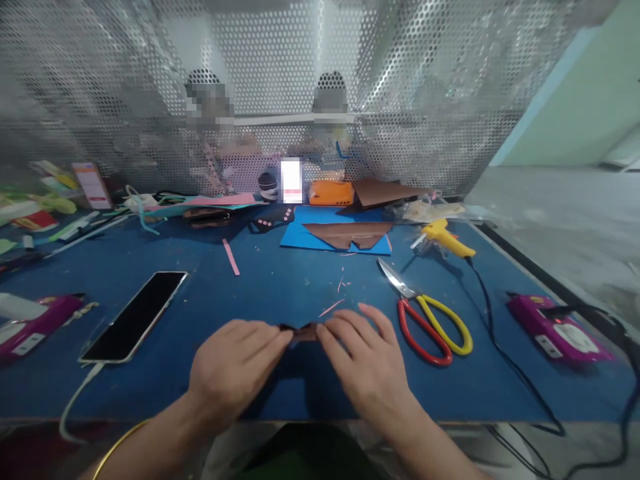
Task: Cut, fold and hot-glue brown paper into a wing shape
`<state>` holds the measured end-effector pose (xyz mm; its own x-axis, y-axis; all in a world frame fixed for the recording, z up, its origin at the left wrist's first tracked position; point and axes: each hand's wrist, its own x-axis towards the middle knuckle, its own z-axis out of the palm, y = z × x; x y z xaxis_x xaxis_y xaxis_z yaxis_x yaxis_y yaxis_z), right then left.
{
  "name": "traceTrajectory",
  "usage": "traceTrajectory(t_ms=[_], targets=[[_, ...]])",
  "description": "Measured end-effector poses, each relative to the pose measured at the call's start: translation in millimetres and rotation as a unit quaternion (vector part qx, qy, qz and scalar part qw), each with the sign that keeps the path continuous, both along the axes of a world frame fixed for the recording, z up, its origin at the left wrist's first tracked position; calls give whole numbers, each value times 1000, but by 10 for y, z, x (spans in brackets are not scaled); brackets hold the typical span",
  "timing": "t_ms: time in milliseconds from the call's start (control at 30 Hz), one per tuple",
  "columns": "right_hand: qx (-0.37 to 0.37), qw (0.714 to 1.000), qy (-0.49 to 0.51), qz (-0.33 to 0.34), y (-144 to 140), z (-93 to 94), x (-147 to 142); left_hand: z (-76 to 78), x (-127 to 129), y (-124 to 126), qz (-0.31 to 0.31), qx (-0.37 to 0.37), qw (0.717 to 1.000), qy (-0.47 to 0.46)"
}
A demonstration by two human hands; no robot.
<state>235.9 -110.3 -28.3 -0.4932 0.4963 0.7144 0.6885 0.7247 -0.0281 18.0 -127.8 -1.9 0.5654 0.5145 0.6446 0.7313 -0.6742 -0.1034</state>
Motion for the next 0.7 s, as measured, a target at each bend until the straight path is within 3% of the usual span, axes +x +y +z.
traceTrajectory(t_ms=[133,333,533,700], targets=[[-33,999,-15,-8,-298,-224,60,-245,43,-328,-9,-4,1000,-11],[-119,992,-39,-7,-471,-324,142,-505,-37,-542,10,-79,994,-77],[-127,991,-42,-1,-487,-280,172,-497,-44,-530,12,-87,995,-49],[-116,988,-65,74,-431,-166,120,-399,-28,-476,0,-63,998,-5]])
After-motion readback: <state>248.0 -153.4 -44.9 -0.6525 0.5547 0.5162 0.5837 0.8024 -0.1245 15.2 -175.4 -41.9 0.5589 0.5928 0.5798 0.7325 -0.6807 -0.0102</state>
